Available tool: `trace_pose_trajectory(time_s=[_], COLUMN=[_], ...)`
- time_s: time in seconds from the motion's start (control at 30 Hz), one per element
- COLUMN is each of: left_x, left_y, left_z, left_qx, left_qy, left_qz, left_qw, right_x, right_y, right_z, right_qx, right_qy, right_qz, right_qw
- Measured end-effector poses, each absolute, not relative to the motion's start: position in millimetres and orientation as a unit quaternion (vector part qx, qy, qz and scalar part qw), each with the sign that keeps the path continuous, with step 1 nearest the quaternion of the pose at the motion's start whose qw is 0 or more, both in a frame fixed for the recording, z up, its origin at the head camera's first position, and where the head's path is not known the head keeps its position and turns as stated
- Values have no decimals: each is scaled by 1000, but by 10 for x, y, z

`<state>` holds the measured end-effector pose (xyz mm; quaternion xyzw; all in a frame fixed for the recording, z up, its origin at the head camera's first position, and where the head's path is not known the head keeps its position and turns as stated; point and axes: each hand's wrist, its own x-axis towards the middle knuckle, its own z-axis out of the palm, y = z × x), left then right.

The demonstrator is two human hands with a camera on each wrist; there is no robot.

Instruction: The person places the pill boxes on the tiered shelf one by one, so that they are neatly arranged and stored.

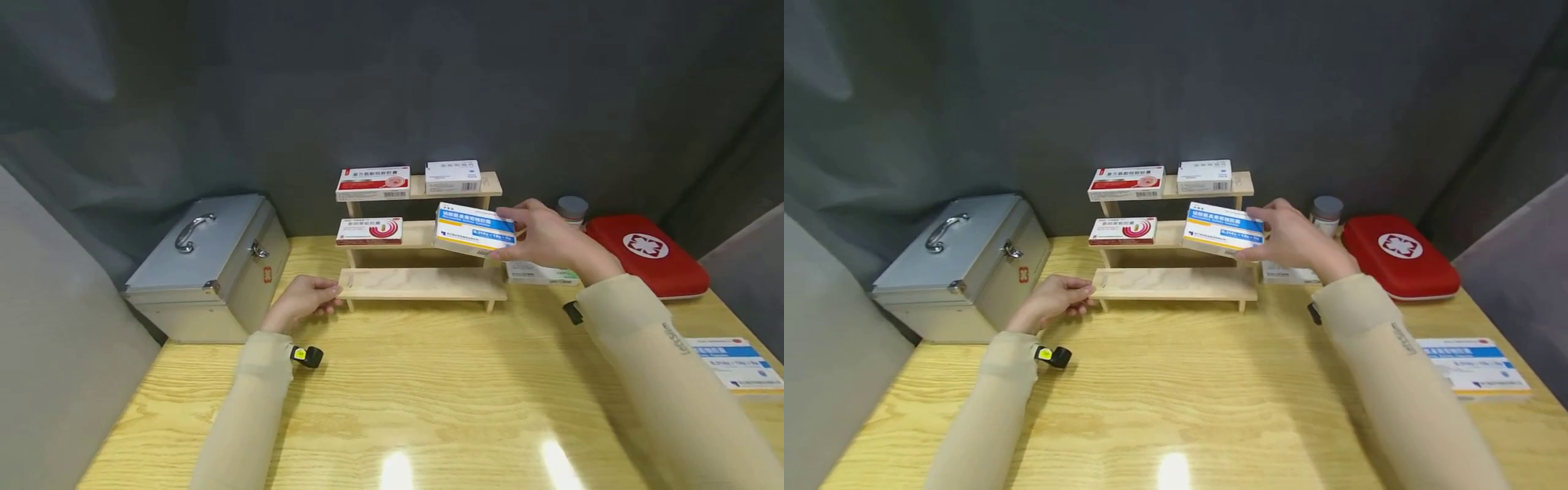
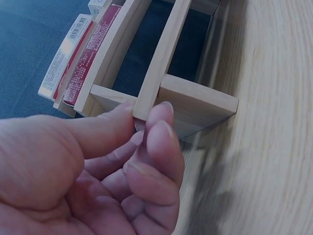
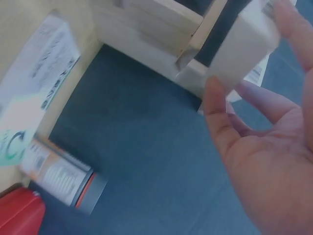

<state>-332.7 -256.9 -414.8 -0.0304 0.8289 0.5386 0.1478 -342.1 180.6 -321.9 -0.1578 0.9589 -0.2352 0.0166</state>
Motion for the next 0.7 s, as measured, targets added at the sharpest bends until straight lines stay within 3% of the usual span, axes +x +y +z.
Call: trace_pose_trajectory(time_s=[0.33, 0.7], left_x=[-3324, -3338], left_y=[-2535, -2573], left_z=[-4118, -4130], left_qx=[-30, -36], left_qy=[826, 823], left_qz=[540, 545], left_qw=[156, 155], right_x=[-3588, -3700], right_y=[1642, 1539], right_z=[-3230, -3279], right_qx=[-143, -164], right_qy=[959, 958], right_qz=[-236, -234], right_qw=[58, 34])
